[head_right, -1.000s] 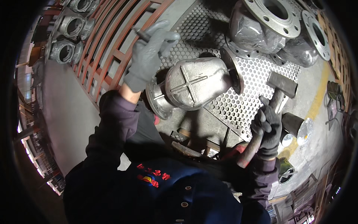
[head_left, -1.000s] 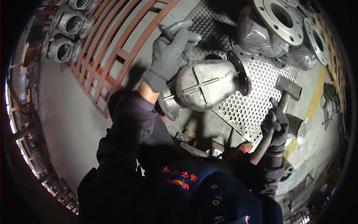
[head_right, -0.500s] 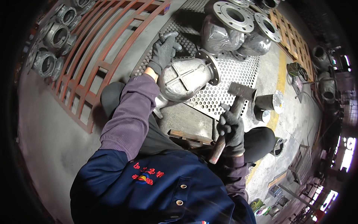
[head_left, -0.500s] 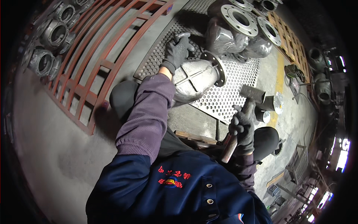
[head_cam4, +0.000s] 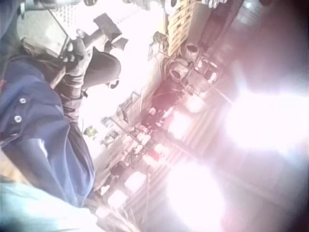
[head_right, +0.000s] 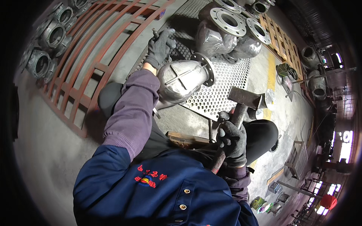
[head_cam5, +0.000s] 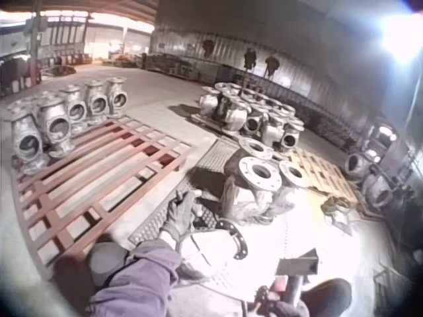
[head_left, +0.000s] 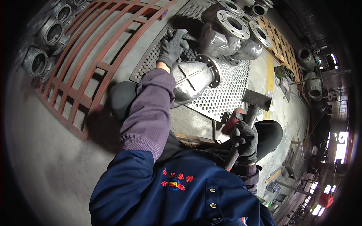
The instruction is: Polishing and deburring large metal valve bodies or industrial fittings using hand tools and a hammer.
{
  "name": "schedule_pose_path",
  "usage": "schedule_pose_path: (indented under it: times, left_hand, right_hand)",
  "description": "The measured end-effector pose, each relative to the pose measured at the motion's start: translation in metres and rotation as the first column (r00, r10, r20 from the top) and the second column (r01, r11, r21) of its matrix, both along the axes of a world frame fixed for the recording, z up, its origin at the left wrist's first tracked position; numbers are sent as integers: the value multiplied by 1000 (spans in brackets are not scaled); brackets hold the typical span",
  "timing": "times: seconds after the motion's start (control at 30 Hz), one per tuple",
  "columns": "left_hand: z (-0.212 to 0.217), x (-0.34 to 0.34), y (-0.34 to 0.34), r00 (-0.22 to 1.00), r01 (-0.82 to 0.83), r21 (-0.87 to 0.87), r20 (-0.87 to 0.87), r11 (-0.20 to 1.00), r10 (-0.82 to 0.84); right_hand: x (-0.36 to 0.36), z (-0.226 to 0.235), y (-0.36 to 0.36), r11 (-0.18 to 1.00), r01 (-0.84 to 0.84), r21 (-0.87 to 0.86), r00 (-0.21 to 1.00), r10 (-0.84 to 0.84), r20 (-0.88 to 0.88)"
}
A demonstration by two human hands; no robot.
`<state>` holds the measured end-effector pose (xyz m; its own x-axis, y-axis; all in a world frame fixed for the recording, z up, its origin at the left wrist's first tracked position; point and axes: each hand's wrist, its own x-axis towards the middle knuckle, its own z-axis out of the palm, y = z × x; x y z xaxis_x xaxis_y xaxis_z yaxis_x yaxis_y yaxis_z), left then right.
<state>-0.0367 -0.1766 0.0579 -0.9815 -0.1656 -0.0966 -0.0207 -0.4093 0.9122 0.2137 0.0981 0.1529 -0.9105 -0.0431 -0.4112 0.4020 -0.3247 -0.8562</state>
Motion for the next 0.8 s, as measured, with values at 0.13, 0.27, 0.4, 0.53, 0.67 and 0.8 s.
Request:
schedule_pose_path:
  times: [0.13, 0.27, 0.4, 0.53, 0.67, 0.8]
  left_hand:
    - [-13, 8, 3, 998, -53, 14, 39, 998, 53]
    - [-30, 4, -5, 998, -34, -40, 50, 999, 36]
    - [-52, -3, -9, 967, -34, -242, -255, 970, -30]
    - [-54, -12, -10, 947, 122, -321, -246, 939, -207]
    - [-60, -17, -6, 906, 114, -361, -346, 926, -246]
    - [-59, -19, 0, 919, 107, -353, -322, 929, -228]
  right_hand:
    - [-32, -7, -9, 999, -43, -12, 999, 43, 10]
    - [-69, -27, -16, 981, -107, -164, 982, 131, 139]
    - [-97, -67, -12, 960, -127, -250, 963, 180, 201]
    - [-104, -94, 1, 963, -92, -254, 955, 157, 251]
    - [-106, -109, 7, 974, -63, -219, 948, 127, 293]
    - [-105, -122, 15, 967, 13, -255, 947, 69, 313]
